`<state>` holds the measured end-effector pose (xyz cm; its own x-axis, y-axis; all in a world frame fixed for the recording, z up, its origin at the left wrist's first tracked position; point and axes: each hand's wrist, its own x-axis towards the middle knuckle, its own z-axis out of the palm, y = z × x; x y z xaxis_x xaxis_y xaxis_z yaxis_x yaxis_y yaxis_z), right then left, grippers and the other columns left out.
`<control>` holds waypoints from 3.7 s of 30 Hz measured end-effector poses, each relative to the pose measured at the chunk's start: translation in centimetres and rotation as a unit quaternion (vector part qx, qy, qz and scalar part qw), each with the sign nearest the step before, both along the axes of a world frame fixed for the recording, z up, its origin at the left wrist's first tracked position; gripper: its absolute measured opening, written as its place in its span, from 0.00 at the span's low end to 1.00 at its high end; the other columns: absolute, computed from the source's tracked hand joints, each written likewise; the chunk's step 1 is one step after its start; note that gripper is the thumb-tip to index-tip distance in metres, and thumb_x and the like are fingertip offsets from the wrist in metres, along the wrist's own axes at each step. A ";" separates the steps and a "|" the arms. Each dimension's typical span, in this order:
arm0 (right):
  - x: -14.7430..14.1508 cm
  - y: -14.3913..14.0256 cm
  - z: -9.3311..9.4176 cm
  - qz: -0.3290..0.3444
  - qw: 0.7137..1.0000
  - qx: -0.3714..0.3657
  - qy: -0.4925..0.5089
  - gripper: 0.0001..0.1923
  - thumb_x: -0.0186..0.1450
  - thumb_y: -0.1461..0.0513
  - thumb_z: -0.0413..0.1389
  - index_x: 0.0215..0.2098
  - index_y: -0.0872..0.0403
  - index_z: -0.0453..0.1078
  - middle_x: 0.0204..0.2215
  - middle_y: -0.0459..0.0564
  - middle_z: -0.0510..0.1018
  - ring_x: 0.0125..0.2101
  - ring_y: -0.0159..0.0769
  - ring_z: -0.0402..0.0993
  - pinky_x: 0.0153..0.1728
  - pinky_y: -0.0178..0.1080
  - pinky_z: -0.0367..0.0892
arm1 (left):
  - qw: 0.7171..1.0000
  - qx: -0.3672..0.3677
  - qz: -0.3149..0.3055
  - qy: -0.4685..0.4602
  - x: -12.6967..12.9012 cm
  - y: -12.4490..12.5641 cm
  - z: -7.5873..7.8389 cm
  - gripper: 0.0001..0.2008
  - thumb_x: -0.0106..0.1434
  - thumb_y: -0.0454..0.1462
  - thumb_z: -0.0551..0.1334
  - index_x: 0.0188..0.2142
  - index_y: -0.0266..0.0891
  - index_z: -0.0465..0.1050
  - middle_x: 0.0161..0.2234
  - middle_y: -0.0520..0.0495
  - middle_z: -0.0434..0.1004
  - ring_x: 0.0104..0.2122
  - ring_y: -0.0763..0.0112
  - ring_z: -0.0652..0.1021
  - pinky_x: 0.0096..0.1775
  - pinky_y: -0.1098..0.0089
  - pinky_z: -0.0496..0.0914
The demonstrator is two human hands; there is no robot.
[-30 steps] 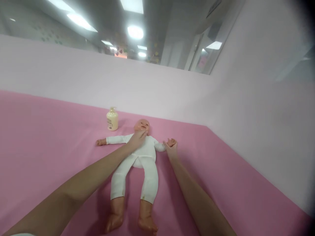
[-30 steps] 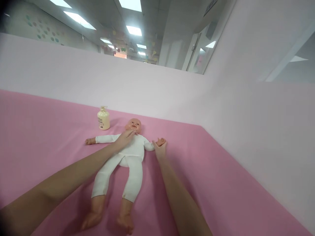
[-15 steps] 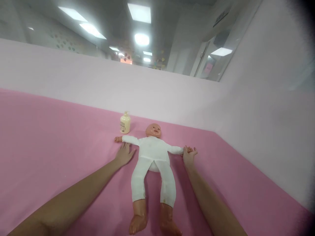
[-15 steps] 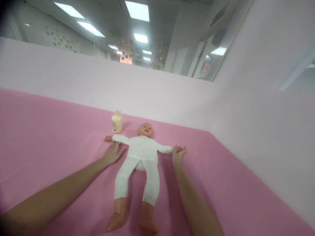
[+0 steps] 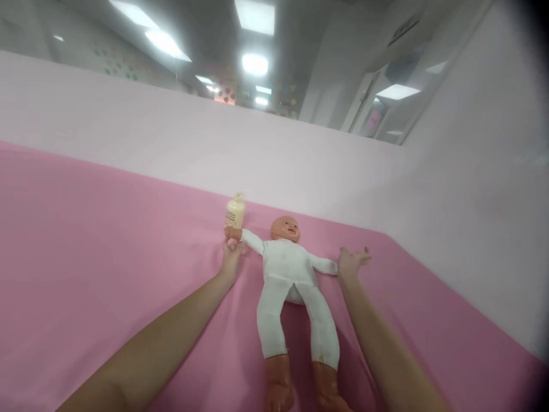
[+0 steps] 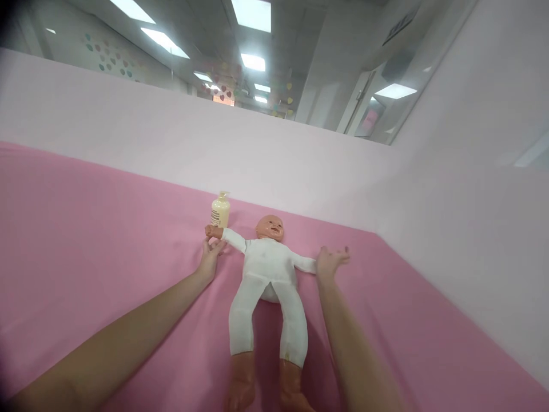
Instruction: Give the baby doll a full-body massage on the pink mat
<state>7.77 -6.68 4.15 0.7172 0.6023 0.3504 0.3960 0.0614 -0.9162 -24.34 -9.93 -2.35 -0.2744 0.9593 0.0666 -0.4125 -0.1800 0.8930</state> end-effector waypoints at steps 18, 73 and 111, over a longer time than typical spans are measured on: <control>-16.1 -2.3 -0.8 0.612 0.743 -0.039 -0.268 0.30 0.64 0.58 0.56 0.63 0.51 0.59 0.60 0.55 0.68 0.60 0.42 0.63 0.62 0.48 0.56 | 0.973 0.089 -0.093 0.192 0.7 0.4 -0.6 0.33 0.68 0.58 0.44 0.54 0.34 0.68 0.54 0.37 0.73 0.54 0.57 0.74 0.54 0.60 0.68; -14.4 -3.1 -2.1 0.609 0.710 -0.011 -0.354 0.42 0.59 0.69 0.50 0.70 0.49 0.43 0.54 0.55 0.70 0.56 0.45 0.63 0.58 0.51 0.60 | 0.861 0.201 0.060 0.464 2.0 -2.5 0.1 0.06 0.60 0.41 0.65 0.35 0.43 0.76 0.55 0.43 0.62 0.57 0.55 0.62 0.59 0.53 0.60; -14.6 -3.2 -1.7 0.593 0.740 0.022 -0.318 0.20 0.71 0.60 0.45 0.59 0.51 0.66 0.54 0.54 0.73 0.54 0.39 0.69 0.57 0.45 0.62 | 0.949 0.205 -0.135 0.198 1.9 -1.6 -1.1 0.27 0.67 0.51 0.54 0.60 0.39 0.57 0.54 0.39 0.68 0.56 0.59 0.69 0.58 0.57 0.63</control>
<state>-6.85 -9.88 2.41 -0.6242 0.6536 0.4281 0.3899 0.7354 -0.5542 -22.49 -11.48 -3.46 0.1026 0.8618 0.4968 -0.1393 -0.4821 0.8650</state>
